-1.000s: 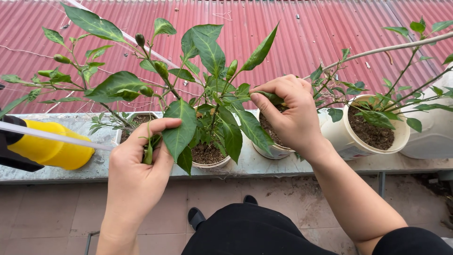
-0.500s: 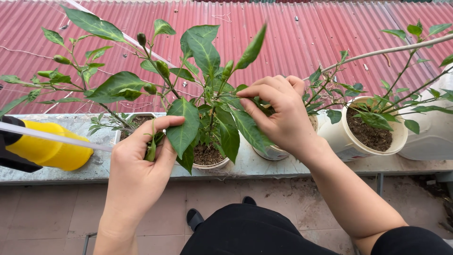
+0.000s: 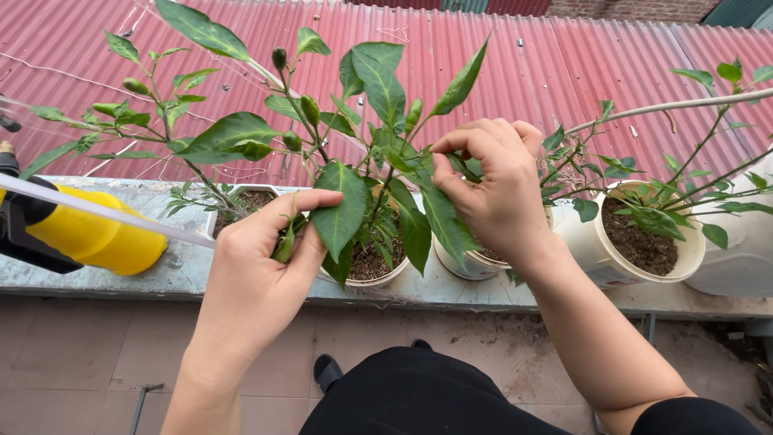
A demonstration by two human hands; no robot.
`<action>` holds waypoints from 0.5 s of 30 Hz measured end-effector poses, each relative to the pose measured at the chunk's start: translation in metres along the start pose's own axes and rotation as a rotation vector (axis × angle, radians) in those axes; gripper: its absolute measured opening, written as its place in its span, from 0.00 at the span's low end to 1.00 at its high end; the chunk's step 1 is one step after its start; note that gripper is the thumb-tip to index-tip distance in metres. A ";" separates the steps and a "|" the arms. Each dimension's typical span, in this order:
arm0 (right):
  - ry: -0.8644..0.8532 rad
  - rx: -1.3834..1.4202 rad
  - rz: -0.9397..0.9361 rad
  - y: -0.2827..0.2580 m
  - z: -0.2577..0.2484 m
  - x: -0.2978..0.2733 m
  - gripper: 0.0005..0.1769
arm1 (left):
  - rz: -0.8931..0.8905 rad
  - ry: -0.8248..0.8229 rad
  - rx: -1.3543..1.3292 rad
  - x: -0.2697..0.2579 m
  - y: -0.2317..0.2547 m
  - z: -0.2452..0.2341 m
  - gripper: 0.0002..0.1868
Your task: The person removes wilted leaves from several potted plants on a balcony by hand. They move from one pot to the next, plucking off dead foliage and placing it on the ledge.
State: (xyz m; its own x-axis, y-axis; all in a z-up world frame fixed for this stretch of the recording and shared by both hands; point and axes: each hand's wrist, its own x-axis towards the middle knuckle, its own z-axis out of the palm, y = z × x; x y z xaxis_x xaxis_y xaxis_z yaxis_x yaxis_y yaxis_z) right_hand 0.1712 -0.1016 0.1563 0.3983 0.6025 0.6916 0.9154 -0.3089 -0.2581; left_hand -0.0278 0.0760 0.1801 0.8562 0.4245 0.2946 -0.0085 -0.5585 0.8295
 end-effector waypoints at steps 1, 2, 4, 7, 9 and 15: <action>-0.028 0.081 0.079 0.001 0.000 0.000 0.02 | -0.001 -0.005 -0.013 0.000 0.001 0.000 0.16; -0.058 0.162 0.157 0.002 0.000 -0.001 0.02 | -0.001 -0.010 -0.025 0.001 0.002 0.000 0.15; -0.025 0.239 0.189 0.000 0.002 0.000 0.01 | -0.001 -0.007 -0.016 0.001 0.003 0.000 0.15; -0.002 0.414 0.303 -0.006 -0.003 0.005 0.02 | 0.014 -0.004 0.004 0.002 0.003 0.000 0.15; -0.016 0.516 0.382 -0.012 -0.009 0.009 0.03 | 0.024 -0.002 0.017 0.002 0.003 0.000 0.15; -0.030 0.964 0.392 -0.032 -0.023 0.026 0.05 | 0.005 -0.014 0.012 0.002 0.004 0.000 0.15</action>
State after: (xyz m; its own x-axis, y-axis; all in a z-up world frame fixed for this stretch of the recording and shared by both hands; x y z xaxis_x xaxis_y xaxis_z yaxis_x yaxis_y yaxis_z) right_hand 0.1514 -0.0932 0.1981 0.6671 0.6087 0.4294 0.3741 0.2247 -0.8997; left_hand -0.0256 0.0747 0.1840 0.8634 0.4115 0.2919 -0.0068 -0.5690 0.8223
